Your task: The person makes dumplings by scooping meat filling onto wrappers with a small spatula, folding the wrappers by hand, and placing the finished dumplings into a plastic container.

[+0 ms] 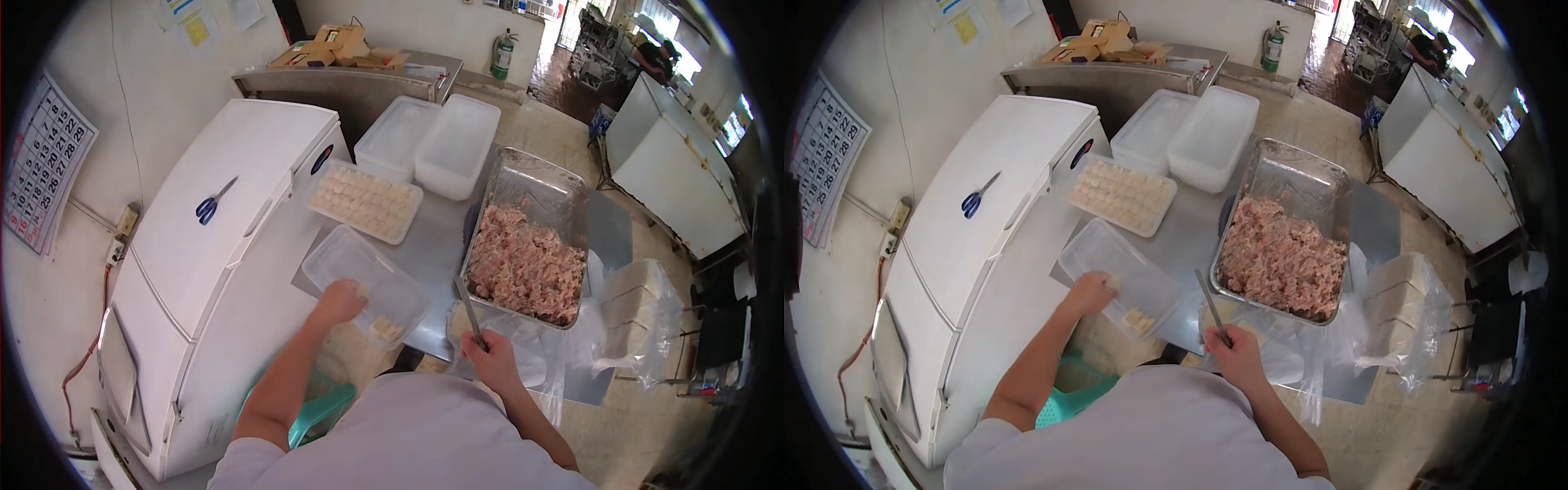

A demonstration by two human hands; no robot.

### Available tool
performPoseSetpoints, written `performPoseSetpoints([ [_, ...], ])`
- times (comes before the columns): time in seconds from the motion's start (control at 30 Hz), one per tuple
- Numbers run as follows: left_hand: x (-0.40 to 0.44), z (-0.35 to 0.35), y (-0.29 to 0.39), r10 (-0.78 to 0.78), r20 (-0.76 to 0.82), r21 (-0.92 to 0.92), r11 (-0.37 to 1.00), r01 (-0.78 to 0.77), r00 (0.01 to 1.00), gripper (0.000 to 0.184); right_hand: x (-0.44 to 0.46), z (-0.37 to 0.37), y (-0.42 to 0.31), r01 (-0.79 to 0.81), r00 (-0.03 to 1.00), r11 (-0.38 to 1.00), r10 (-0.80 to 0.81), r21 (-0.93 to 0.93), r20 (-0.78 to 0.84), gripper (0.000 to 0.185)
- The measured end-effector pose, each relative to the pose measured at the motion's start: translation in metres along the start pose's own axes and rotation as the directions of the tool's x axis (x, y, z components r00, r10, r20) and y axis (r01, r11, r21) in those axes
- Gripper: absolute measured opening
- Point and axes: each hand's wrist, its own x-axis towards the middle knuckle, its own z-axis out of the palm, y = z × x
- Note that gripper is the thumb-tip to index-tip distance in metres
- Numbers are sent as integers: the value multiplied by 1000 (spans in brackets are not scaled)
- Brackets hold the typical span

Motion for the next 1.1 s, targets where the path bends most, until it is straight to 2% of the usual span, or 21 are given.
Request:
performPoseSetpoints([
  [0.03,-3,3,8,40,39,76,996,-43,998,33,3,4,1,3,1000,1000,-3,1,1,15],
  [0.13,-7,6,29,-60,253,241,970,-2,966,37,9,16,3,2,1000,1000,-2,12,-8,16],
  [0.23,-1,13,24,-72,314,263,965,-14,947,37,11,27,5,-15,999,999,16,36,-37,18],
  [0.4,10,8,19,-64,339,323,945,-52,939,40,27,42,35,-16,995,1000,17,21,-94,23],
  [0.6,20,7,12,-10,389,285,952,-110,921,45,51,60,63,-44,993,981,23,-189,-115,33],
  [0.8,27,11,2,47,408,278,945,-173,912,48,69,84,55,-155,988,970,153,-189,-24,34],
  [0.9,29,19,-6,83,369,259,947,-188,926,43,84,100,73,-215,976,976,212,-46,-51,27],
  [1.03,30,20,-9,88,363,255,948,-190,928,41,95,110,80,-255,962,967,254,4,-100,29],
  [1.1,37,24,-16,189,423,315,886,-340,886,43,99,112,85,-235,961,971,227,-38,-159,27],
])
